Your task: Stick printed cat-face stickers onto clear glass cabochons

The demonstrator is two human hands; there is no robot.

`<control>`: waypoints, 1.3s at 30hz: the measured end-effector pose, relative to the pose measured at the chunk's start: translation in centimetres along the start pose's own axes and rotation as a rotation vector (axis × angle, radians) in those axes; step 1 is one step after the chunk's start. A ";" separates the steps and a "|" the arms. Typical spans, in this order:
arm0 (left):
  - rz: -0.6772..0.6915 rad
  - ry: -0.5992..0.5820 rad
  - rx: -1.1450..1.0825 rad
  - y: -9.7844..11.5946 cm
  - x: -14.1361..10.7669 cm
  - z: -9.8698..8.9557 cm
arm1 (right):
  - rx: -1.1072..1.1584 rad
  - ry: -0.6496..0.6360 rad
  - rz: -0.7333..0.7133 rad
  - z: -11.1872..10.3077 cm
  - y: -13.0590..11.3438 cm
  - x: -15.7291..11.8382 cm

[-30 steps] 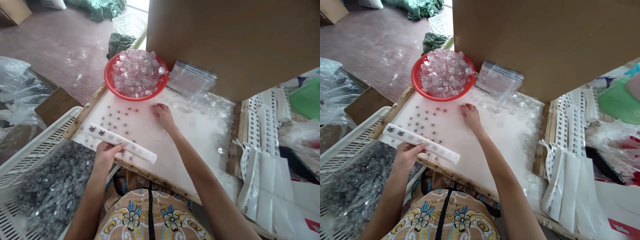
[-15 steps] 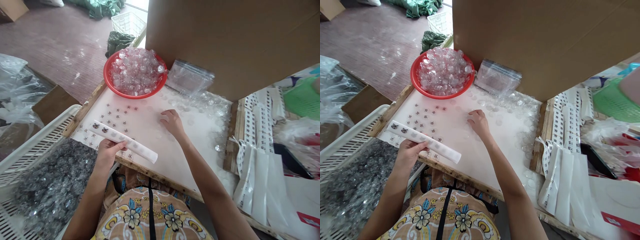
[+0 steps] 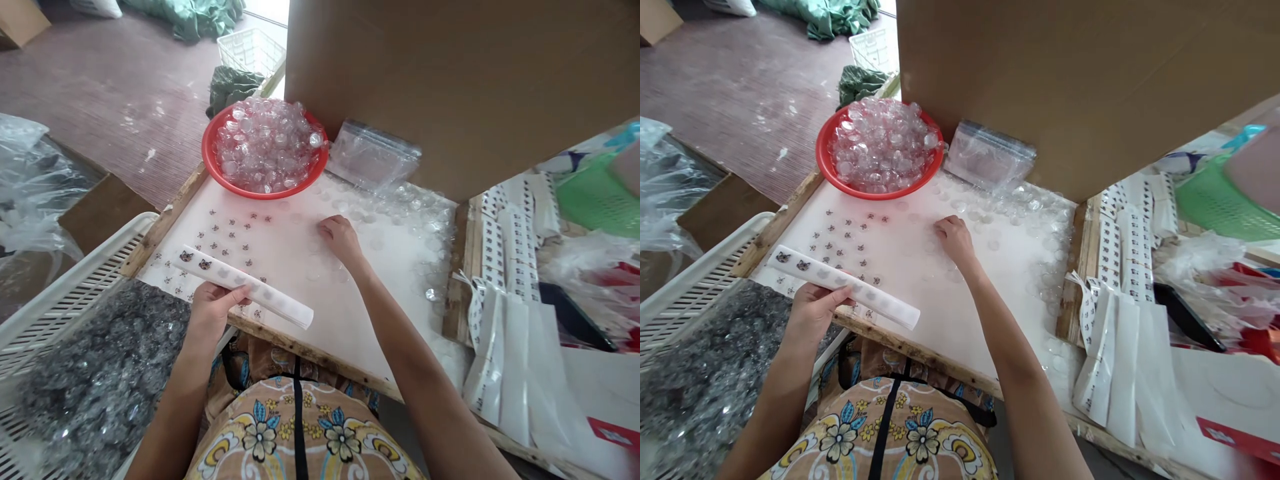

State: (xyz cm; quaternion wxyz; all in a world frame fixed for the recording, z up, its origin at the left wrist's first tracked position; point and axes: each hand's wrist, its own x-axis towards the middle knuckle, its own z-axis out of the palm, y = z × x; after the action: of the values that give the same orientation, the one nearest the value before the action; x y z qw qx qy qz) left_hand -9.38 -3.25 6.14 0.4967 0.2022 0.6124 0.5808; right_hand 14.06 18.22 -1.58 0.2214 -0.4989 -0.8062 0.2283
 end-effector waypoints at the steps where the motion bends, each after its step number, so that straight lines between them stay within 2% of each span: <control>1: 0.001 0.001 -0.006 0.0 0.0 0.0 | 0.043 0.010 0.019 0.0 0.1 -0.1; 3: -0.004 0.005 -0.007 -0.1 0.1 0.0 | 0.147 0.024 0.094 -0.2 0.4 -0.4; 6: -0.017 0.010 0.015 -0.3 0.3 -0.1 | 0.292 -0.045 0.273 -1.0 1.0 -0.7; 8: -0.019 0.005 0.032 -0.4 0.4 0.0 | 0.317 -0.090 0.362 -1.5 1.6 -0.7; 10: -0.015 -0.001 0.034 -0.3 0.5 0.0 | 0.255 -0.068 0.385 -2.0 2.3 -0.8; 14: -0.012 -0.002 0.020 -0.2 0.6 0.3 | -0.005 0.070 0.328 -2.9 3.5 -1.4; 17: -0.018 -0.014 0.017 -0.3 0.5 0.4 | -0.104 0.069 0.298 -3.0 3.3 -1.8; 20: -0.021 -0.025 0.016 -0.4 0.4 0.4 | -0.121 0.019 0.235 -2.4 2.1 -1.4; 23: -0.010 -0.027 0.002 -0.3 0.2 0.4 | -0.157 0.029 0.166 -1.2 1.3 -0.6; 29: -0.016 0.005 0.014 -0.4 -0.2 -0.2 | -0.114 0.078 0.210 0.0 1.5 0.4; 33: -0.028 -0.007 0.010 -0.7 0.0 -0.2 | -0.145 0.117 0.181 0.2 1.0 1.1; 36: -0.022 -0.028 0.001 -0.8 0.2 -0.1 | -0.185 0.140 0.161 0.7 -0.2 2.0; 39: -0.016 -0.028 -0.002 -0.7 0.4 -0.1 | -0.130 0.079 0.035 2.1 -2.3 3.1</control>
State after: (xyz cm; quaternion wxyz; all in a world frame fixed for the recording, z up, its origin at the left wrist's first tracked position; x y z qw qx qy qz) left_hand -9.43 -3.17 5.38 0.5099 0.2047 0.6064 0.5748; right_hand 9.91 19.82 -1.50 0.2162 -0.5347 -0.8012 0.1594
